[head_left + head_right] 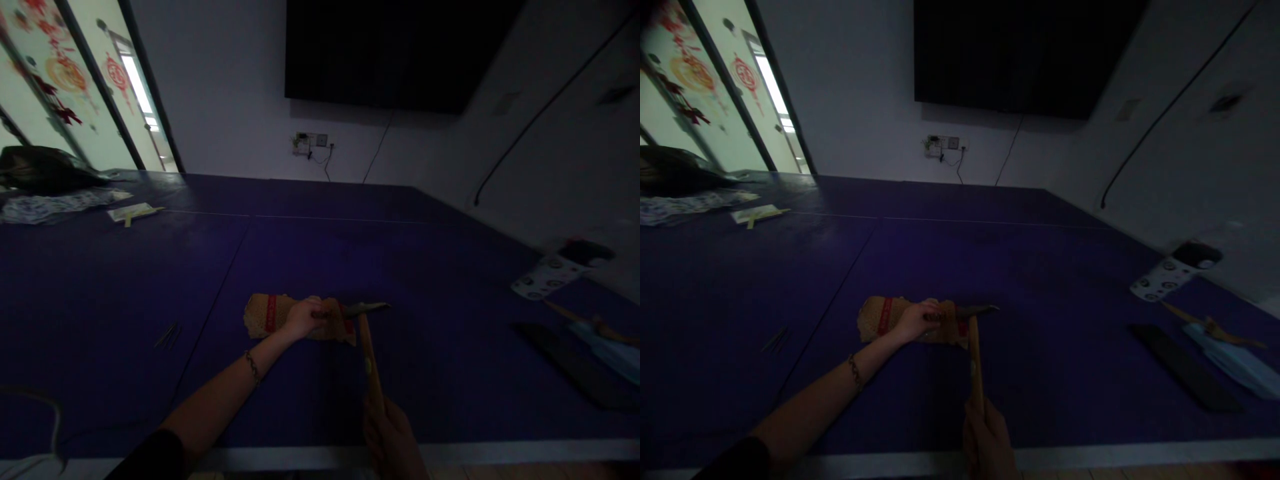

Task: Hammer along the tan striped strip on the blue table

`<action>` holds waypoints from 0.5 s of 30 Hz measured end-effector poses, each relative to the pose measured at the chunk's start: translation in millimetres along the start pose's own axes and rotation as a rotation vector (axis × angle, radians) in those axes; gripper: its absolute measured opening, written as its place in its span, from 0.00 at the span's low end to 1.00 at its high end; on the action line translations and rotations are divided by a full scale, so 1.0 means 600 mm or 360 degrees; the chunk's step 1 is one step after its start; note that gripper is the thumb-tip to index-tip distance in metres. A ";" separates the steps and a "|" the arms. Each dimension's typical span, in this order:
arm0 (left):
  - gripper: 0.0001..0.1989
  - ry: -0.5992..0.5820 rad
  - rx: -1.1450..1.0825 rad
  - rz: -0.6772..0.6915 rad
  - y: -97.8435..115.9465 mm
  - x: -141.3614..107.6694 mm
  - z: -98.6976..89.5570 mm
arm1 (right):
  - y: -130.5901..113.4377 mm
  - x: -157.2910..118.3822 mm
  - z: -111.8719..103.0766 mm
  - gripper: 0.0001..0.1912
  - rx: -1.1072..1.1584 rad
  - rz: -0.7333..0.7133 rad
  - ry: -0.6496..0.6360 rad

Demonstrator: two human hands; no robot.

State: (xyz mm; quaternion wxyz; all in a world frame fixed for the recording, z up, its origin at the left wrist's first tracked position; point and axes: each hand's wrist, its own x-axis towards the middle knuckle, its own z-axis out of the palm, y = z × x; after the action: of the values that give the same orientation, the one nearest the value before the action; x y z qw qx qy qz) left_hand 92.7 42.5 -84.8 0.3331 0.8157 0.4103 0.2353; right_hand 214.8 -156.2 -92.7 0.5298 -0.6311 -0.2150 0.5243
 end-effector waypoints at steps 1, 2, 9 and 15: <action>0.10 0.0009 -0.0013 0.0007 0.000 0.000 0.001 | 0.002 0.005 0.000 0.24 0.0024 0.0010 -0.0019; 0.09 0.0012 -0.0024 0.0009 0.000 0.001 0.002 | 0.004 0.011 -0.001 0.24 0.0036 0.0018 -0.0033; 0.07 0.0002 0.0045 0.0050 0.009 -0.001 0.000 | 0.010 0.026 -0.002 0.23 -0.0077 0.0018 -0.0112; 0.08 0.0011 0.0089 0.0023 0.011 -0.004 0.002 | 0.009 0.019 0.005 0.14 -0.0333 -0.0129 -0.0054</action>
State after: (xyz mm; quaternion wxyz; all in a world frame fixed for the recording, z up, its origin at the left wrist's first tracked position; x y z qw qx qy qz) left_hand 95.5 37.2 -81.2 0.3069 0.8268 0.4120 0.2289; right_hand 214.5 -147.0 -102.0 0.4781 -0.6647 -0.3027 0.4878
